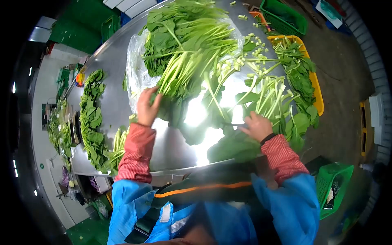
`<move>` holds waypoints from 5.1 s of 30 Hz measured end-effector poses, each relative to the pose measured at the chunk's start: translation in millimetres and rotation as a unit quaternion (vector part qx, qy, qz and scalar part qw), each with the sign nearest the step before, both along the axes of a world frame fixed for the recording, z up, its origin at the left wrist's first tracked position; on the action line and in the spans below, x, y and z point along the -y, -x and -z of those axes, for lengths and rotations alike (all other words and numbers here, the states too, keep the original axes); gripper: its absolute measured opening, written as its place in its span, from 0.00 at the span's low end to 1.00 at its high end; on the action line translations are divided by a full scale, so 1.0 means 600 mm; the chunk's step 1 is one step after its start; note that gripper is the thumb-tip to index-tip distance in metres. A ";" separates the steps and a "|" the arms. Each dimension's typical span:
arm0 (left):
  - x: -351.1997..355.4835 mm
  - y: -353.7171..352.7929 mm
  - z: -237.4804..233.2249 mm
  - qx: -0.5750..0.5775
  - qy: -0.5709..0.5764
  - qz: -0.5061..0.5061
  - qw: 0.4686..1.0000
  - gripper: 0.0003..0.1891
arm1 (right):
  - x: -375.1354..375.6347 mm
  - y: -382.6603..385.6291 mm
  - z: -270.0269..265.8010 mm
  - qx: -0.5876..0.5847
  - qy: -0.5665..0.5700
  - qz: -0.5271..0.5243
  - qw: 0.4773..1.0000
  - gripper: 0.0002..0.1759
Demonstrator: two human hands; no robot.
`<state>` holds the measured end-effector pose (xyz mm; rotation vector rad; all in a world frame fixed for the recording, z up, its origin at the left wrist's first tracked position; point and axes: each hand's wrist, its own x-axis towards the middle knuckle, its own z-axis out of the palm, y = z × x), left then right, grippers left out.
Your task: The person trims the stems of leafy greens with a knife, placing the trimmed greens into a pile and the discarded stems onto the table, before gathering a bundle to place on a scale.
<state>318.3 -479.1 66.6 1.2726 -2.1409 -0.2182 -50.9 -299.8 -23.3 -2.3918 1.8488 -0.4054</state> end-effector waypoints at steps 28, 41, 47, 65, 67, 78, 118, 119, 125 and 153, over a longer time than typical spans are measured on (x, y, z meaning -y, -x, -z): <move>-0.049 0.252 -0.061 -0.288 -0.575 0.085 0.761 0.16 | 0.111 0.027 -0.152 0.285 0.055 0.096 0.952 0.07; -0.101 0.223 -0.039 -0.419 -0.615 0.100 0.660 0.32 | 0.137 -0.034 -0.137 0.546 -0.149 0.035 0.823 0.12; -0.102 0.205 -0.003 -0.267 -0.398 0.024 0.877 0.32 | 0.152 -0.056 -0.134 0.620 -0.211 0.033 0.755 0.10; -0.129 0.165 -0.036 -0.160 -0.317 0.095 0.930 0.15 | 0.182 -0.108 -0.173 0.557 -0.448 -0.041 0.698 0.07; -0.124 0.145 -0.034 -0.101 -0.325 0.079 0.937 0.14 | 0.191 -0.100 -0.161 0.594 -0.513 -0.047 0.618 0.07; -0.109 0.031 -0.027 -0.478 -0.533 -0.024 0.697 0.10 | 0.411 -0.176 -0.091 0.372 -0.088 0.020 0.924 0.32; -0.100 0.199 -0.026 -0.367 -0.573 0.006 0.733 0.14 | 0.179 -0.002 -0.080 0.192 0.040 -0.007 0.980 0.04; -0.101 0.200 -0.026 -0.373 -0.570 0.016 0.732 0.14 | 0.174 -0.003 -0.079 0.204 0.024 0.009 0.979 0.05; -0.092 0.184 -0.070 -0.395 -0.543 0.026 0.740 0.19 | 0.185 0.013 -0.065 0.302 -0.080 0.113 0.943 0.12; -0.091 0.174 -0.071 -0.227 -0.384 0.081 0.892 0.37 | 0.196 -0.105 -0.189 0.520 -0.187 -0.045 0.832 0.18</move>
